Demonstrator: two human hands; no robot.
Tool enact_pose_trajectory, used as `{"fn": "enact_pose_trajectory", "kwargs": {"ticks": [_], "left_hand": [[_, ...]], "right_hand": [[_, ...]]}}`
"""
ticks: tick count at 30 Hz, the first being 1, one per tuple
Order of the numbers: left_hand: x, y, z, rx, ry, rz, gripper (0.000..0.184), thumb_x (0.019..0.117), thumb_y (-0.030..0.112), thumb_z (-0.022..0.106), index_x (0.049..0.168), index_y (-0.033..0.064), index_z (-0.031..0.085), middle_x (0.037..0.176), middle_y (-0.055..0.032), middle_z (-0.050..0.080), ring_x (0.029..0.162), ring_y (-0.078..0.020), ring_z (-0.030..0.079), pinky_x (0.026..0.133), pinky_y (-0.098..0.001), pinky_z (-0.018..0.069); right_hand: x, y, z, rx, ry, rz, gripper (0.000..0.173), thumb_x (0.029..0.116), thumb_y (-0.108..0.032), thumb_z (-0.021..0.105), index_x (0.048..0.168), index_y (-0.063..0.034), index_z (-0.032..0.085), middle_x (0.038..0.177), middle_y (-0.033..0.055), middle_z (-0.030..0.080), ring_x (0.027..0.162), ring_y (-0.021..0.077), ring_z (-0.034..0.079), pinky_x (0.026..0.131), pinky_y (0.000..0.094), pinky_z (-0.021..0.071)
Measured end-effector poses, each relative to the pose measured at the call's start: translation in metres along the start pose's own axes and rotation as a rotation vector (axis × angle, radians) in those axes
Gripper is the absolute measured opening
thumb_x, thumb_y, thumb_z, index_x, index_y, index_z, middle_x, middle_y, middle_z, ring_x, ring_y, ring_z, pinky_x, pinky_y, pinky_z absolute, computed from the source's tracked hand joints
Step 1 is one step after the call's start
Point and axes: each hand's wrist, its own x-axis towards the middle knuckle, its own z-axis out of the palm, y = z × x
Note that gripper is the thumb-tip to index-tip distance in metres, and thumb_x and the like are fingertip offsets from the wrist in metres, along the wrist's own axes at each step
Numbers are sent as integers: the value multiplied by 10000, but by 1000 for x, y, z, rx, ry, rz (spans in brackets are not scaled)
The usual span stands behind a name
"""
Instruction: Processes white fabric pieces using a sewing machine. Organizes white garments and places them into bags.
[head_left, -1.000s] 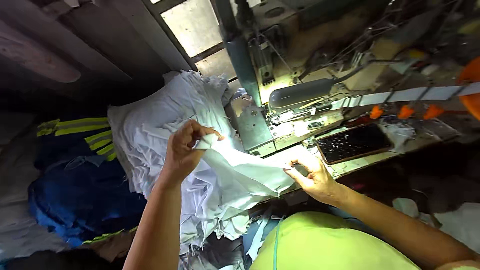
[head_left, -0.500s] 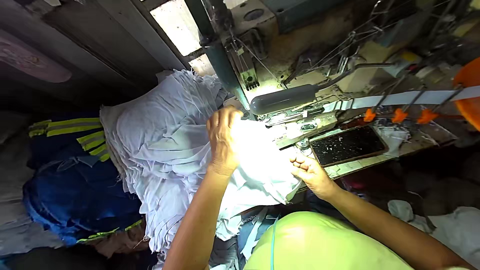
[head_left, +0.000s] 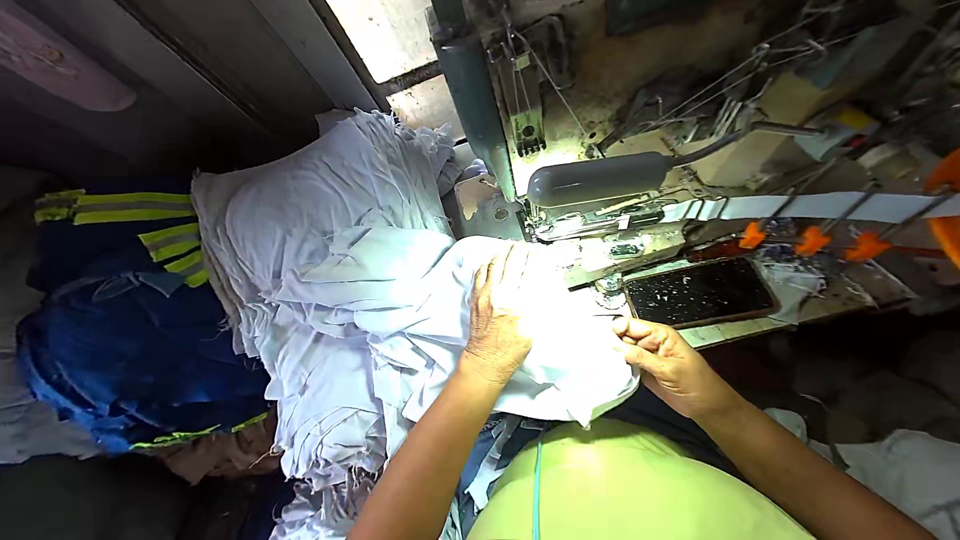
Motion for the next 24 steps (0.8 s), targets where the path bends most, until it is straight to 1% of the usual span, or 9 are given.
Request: {"fn": "enact_pose_trajectory", "kwargs": {"ticks": [5,10,16,18,20,21,22,23,24], "left_hand": [[7,4,6,38,-21,-27,513,870,70,593,1356,-94,595,1419,-232,595,1340,-381,556,1118,-503,411],[6,7,15,105,-7,-3,490,911,93,546,1372,-65,602,1447,-215,581,1379,-378,527,1145,-502,393],[8,9,20,169,16,23,487,949,158,494,1367,-64,606,1437,-222,588,1371,-391,529,1121,-529,398],[9,6,15,121,-14,6,501,948,173,498,1376,-66,596,1456,-222,572,1389,-378,515,1132,-521,388],[16,1,3,-48,-78,-43,567,894,172,550,1380,-120,549,1457,-259,551,1401,-380,499,1165,-509,362],[22,-4,-3,-118,-90,-38,529,899,153,585,1332,-149,562,1396,-289,584,1349,-402,545,1138,-518,401],[31,-10,-11,-167,-122,-48,462,912,114,615,1288,-150,578,1315,-297,623,1261,-410,605,1075,-524,462],[40,-17,-17,-210,-162,-52,358,920,52,621,1226,-130,582,1199,-291,642,1130,-414,646,963,-537,512],[49,-25,-21,-223,-208,-47,290,942,40,580,1203,-86,583,1151,-262,649,1068,-388,662,907,-528,535]], "right_hand": [[13,-2,-3,0,38,0,241,965,36,483,1001,-85,688,886,-33,743,805,33,706,769,222,599],[14,3,-5,-37,43,-22,245,966,35,479,985,-96,685,887,-55,734,812,20,698,779,211,590],[13,11,-9,-159,39,-80,187,978,15,525,966,-101,671,870,-93,703,799,-15,665,768,178,564],[13,12,-9,-181,40,-81,180,976,16,529,947,-104,660,856,-106,686,788,-26,649,760,168,552],[16,13,-6,-172,53,-69,183,981,20,523,936,-102,653,842,-105,685,778,-29,648,758,166,552],[18,13,-4,-167,63,-65,185,984,20,521,931,-101,651,835,-104,684,773,-30,647,756,165,551],[21,13,-2,-166,77,-62,184,986,21,519,926,-99,645,829,-103,680,766,-32,643,751,162,548],[24,14,1,-172,89,-64,181,980,24,521,923,-94,645,824,-102,677,758,-34,637,743,160,544],[28,16,2,-184,91,-70,172,974,23,526,917,-87,645,817,-101,672,746,-38,626,732,155,534]]}}
